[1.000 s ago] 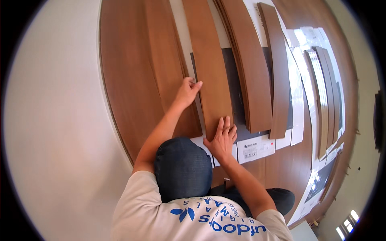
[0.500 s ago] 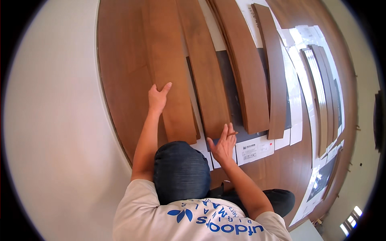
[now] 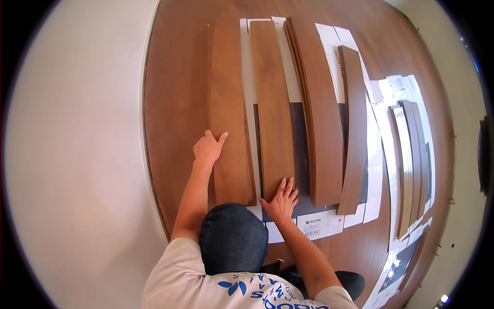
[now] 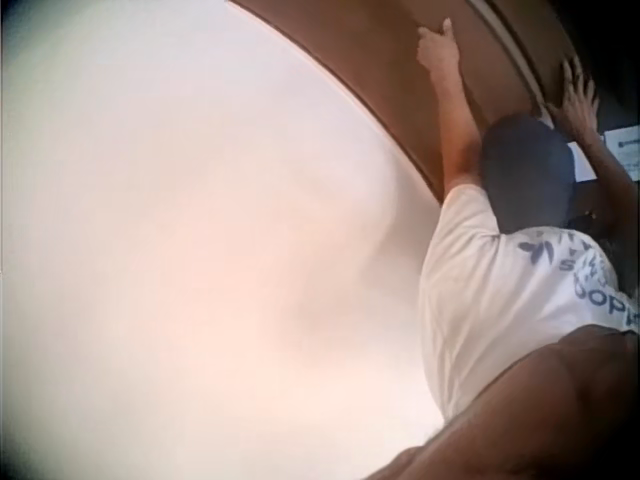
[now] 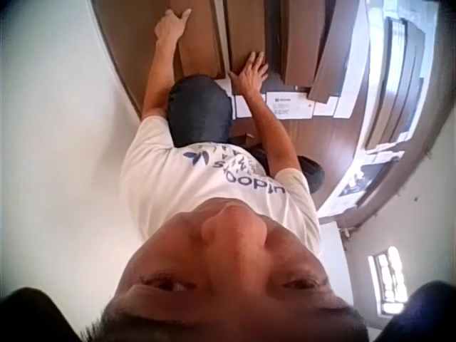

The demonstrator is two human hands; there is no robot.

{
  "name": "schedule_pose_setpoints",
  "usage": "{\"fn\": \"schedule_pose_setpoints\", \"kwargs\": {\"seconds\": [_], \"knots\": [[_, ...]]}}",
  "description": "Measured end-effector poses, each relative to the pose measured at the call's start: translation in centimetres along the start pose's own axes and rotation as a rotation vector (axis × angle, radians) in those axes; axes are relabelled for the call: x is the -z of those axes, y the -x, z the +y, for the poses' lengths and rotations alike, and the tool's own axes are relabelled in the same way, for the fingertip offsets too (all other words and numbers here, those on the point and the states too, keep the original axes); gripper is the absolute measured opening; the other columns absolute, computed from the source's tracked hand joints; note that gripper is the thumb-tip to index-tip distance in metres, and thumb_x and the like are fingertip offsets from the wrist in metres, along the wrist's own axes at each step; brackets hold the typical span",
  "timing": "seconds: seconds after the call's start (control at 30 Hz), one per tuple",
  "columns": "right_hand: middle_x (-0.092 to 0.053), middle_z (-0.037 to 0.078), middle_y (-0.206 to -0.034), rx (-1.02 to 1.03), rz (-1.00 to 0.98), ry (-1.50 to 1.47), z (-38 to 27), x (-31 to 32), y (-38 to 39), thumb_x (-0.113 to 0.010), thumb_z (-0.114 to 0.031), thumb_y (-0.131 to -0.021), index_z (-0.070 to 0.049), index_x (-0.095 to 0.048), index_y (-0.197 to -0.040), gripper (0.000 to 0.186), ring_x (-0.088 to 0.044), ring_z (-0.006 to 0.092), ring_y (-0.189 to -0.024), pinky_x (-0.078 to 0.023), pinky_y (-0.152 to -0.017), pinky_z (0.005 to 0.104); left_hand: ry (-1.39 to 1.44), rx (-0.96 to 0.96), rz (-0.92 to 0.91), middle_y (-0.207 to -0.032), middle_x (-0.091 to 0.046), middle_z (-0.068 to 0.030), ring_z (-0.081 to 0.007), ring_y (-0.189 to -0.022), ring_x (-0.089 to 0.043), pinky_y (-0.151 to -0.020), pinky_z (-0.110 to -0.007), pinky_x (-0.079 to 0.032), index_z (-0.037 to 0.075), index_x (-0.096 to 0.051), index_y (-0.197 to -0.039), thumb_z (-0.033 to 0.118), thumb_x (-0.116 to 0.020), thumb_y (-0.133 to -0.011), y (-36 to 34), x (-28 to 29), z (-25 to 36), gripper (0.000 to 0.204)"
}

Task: The person picks up floorboards, carries them to the installation area, and aligns them on the floor while using a square and a pencil to mark cut lines.

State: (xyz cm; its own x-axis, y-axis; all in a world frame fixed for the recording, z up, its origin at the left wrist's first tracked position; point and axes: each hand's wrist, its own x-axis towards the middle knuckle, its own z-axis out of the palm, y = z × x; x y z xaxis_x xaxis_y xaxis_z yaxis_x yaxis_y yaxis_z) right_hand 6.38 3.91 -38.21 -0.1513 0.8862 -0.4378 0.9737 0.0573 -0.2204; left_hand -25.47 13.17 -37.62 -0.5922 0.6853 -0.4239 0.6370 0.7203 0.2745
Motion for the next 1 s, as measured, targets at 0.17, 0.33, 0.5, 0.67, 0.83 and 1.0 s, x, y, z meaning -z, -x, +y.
{"fn": "schedule_pose_setpoints", "kwargs": {"seconds": [0.17,0.33,0.5,0.67,0.83,1.0], "knots": [[-0.015,0.021,-0.175,-0.058,0.015,0.005,0.4,1.1,-0.1,-0.09,-0.045,-0.073,-0.003,-0.021,-0.166,0.124,-0.028,0.054,-0.149,-0.032,-0.117,0.0667,0.038,-0.288,0.029,-0.124,-0.07,-0.0298,-0.0441,-0.116,-0.069,-0.096,-0.051,-0.057,-0.004,-0.06,-0.126,0.051,-0.07,-0.098,2.2,0.3,4.0,0.063],[-0.02,0.022,-0.173,0.056,0.107,-0.131,-3.2,5.0,4.0,-0.089,-0.052,-0.074,-0.003,-0.024,-0.165,0.122,-0.03,0.0557,-0.146,-0.03,-0.114,0.0663,0.709,-0.364,-0.233,-0.121,-0.073,-0.0226,-0.0326,-0.112,-0.072,-0.096,-0.041,-0.056,-0.005,-0.06,-0.129,0.039,-0.074,-0.099,3.1,-7.9,8.1,0.055],[-0.024,0.024,-0.171,0.167,0.276,-0.16,-4.0,3.3,5.7,-0.085,-0.056,-0.078,-0.002,-0.028,-0.164,0.117,-0.031,0.0547,-0.146,-0.03,-0.114,0.0661,1.256,-0.252,-0.174,-0.113,-0.074,-0.0117,-0.0193,-0.099,-0.068,-0.09,-0.037,-0.057,-0.005,-0.063,-0.124,0.024,-0.083,-0.094,4.0,-7.7,8.5,0.046],[-0.025,0.031,-0.169,0.354,0.148,-0.428,-1.7,-0.8,6.6,-0.068,-0.052,-0.096,0.004,-0.029,-0.162,0.095,-0.033,0.0466,-0.152,-0.023,-0.123,0.0598,1.168,-0.263,-0.056,-0.119,-0.073,-0.0146,-0.0206,-0.106,-0.07,-0.094,-0.036,-0.057,-0.005,-0.063,-0.127,0.023,-0.084,-0.094,3.1,-2.6,2.6,0.048],[-0.025,0.032,-0.168,0.184,0.243,-0.224,2.0,-1.7,4.6,-0.083,-0.044,-0.086,0.004,-0.024,-0.163,0.109,-0.032,0.0535,-0.148,-0.025,-0.121,0.0634,1.112,-0.239,-0.075,-0.123,-0.073,-0.0137,-0.0207,-0.111,-0.069,-0.098,-0.036,-0.056,-0.005,-0.061,-0.132,0.025,-0.084,-0.095,1.5,0.5,-0.3,0.053],[-0.025,0.034,-0.167,0.06,0.213,-0.188,2.6,-1.0,1.6,-0.085,-0.036,-0.085,0.005,-0.023,-0.162,0.108,-0.032,0.0575,-0.146,-0.028,-0.12,0.0634,1.092,-0.174,-0.026,-0.123,-0.073,-0.0128,-0.0199,-0.111,-0.068,-0.097,-0.036,-0.056,-0.006,-0.062,-0.13,0.026,-0.083,-0.095,-0.1,-3.1,-2.7,0.051]]}}
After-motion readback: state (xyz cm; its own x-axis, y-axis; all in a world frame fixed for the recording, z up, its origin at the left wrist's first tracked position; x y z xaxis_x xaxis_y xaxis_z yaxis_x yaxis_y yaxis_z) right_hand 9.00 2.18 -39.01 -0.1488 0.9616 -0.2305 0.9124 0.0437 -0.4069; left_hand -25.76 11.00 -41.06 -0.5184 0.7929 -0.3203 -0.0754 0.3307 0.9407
